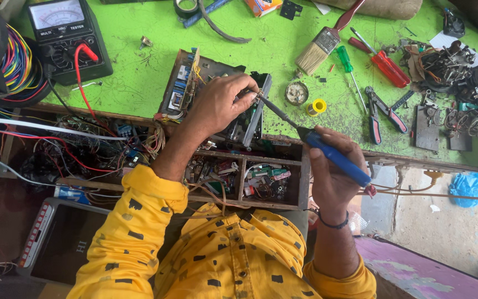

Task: The person uses a soldering iron to attach small electronic components to a circuit board. They repeatedly heat the joints and apply solder, then inspect the connections by turning the board over.

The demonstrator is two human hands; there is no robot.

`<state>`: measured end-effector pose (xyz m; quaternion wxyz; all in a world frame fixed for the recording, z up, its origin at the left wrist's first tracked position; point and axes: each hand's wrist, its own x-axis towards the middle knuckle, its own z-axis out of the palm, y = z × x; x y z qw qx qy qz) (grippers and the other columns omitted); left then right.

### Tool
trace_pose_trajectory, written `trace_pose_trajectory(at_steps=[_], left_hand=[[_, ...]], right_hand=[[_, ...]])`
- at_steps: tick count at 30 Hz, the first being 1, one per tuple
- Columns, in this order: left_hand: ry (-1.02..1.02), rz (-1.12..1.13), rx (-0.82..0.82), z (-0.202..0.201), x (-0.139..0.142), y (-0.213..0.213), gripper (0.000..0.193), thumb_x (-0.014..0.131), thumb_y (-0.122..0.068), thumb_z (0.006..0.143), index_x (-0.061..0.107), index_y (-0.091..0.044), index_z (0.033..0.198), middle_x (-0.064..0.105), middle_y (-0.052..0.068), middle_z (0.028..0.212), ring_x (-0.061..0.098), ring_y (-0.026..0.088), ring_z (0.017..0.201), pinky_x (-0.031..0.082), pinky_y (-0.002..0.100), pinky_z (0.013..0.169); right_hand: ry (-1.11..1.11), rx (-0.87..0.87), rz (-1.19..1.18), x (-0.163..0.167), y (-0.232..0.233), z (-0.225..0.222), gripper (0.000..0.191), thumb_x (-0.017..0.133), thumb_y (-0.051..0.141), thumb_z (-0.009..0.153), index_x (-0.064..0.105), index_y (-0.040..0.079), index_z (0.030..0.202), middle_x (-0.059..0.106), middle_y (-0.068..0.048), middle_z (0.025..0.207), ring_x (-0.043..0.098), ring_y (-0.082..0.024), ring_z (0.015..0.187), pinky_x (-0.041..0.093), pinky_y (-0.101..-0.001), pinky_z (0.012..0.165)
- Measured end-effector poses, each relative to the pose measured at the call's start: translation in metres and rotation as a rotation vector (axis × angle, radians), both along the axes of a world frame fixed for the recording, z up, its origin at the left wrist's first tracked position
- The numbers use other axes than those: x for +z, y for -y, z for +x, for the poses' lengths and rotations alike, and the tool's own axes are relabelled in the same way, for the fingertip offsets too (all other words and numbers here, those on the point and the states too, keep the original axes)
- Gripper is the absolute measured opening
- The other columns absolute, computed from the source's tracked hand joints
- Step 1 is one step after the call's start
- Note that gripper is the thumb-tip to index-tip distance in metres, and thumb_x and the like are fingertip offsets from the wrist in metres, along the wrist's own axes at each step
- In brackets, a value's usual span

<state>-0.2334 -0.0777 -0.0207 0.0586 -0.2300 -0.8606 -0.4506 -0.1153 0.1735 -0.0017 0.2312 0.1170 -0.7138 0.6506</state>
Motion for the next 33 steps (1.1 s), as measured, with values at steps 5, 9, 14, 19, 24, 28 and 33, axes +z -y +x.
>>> trace_pose_trajectory(at_steps=[5,9,14,19,24,28,33], left_hand=[[-0.028,0.062,-0.034,0.001,0.004,0.001,0.022,0.064,-0.025,0.102,0.068,-0.006,0.111,0.073,0.01,0.105,0.072,0.029,0.095,0.054,0.042,0.083],[-0.06,0.127,-0.08,-0.001,0.011,0.001,0.021,0.066,-0.024,0.102,0.068,-0.004,0.108,0.068,0.012,0.099,0.068,0.03,0.091,0.052,0.04,0.08],[-0.023,0.325,-0.034,-0.002,0.01,0.002,0.015,0.062,-0.015,0.097,0.064,-0.001,0.101,0.065,0.01,0.093,0.065,0.023,0.088,0.052,0.035,0.079],[0.245,0.535,0.003,-0.005,0.006,-0.003,0.017,0.057,-0.017,0.105,0.059,-0.001,0.109,0.057,0.009,0.088,0.053,0.019,0.08,0.045,0.035,0.073],[0.002,0.409,-0.007,0.0,0.012,-0.007,0.017,0.056,-0.019,0.11,0.056,-0.002,0.114,0.067,0.008,0.098,0.065,0.018,0.089,0.052,0.035,0.083],[0.048,0.296,0.006,0.003,0.02,-0.001,0.024,0.072,-0.015,0.092,0.061,-0.001,0.108,0.072,0.011,0.093,0.069,0.019,0.079,0.053,0.036,0.073],[0.041,0.377,0.059,0.001,0.017,-0.003,0.016,0.072,-0.009,0.091,0.064,-0.001,0.103,0.075,0.01,0.09,0.073,0.019,0.082,0.056,0.033,0.076]], right_hand=[[-0.08,-0.093,0.022,0.017,0.014,-0.01,0.01,0.067,-0.001,0.098,0.066,0.0,0.108,0.064,-0.021,0.136,0.076,-0.027,0.104,0.064,-0.0384,0.093],[-0.099,-0.038,0.683,0.02,0.041,-0.057,0.033,0.077,0.006,0.09,0.068,0.0,0.121,0.057,-0.022,0.141,0.058,-0.038,0.131,0.05,-0.0474,0.108],[-0.199,0.015,0.813,0.003,0.055,-0.098,0.03,0.084,0.019,0.09,0.074,0.007,0.116,0.059,-0.014,0.136,0.059,-0.037,0.122,0.052,-0.047,0.101],[-0.176,-0.034,0.828,-0.001,0.057,-0.107,0.031,0.082,0.016,0.088,0.075,0.01,0.118,0.058,-0.015,0.133,0.056,-0.038,0.121,0.049,-0.0475,0.101],[-0.202,-0.102,0.852,0.001,0.06,-0.117,0.034,0.079,0.01,0.087,0.075,0.014,0.121,0.056,-0.013,0.136,0.052,-0.038,0.124,0.047,-0.0473,0.104],[-0.27,-0.1,0.887,0.003,0.059,-0.12,0.037,0.078,0.009,0.087,0.074,0.016,0.123,0.053,-0.013,0.139,0.051,-0.039,0.125,0.048,-0.0477,0.104],[-0.329,-0.084,0.933,0.014,0.057,-0.119,0.04,0.08,0.01,0.084,0.074,0.017,0.123,0.053,-0.013,0.139,0.05,-0.039,0.125,0.048,-0.0482,0.105]])
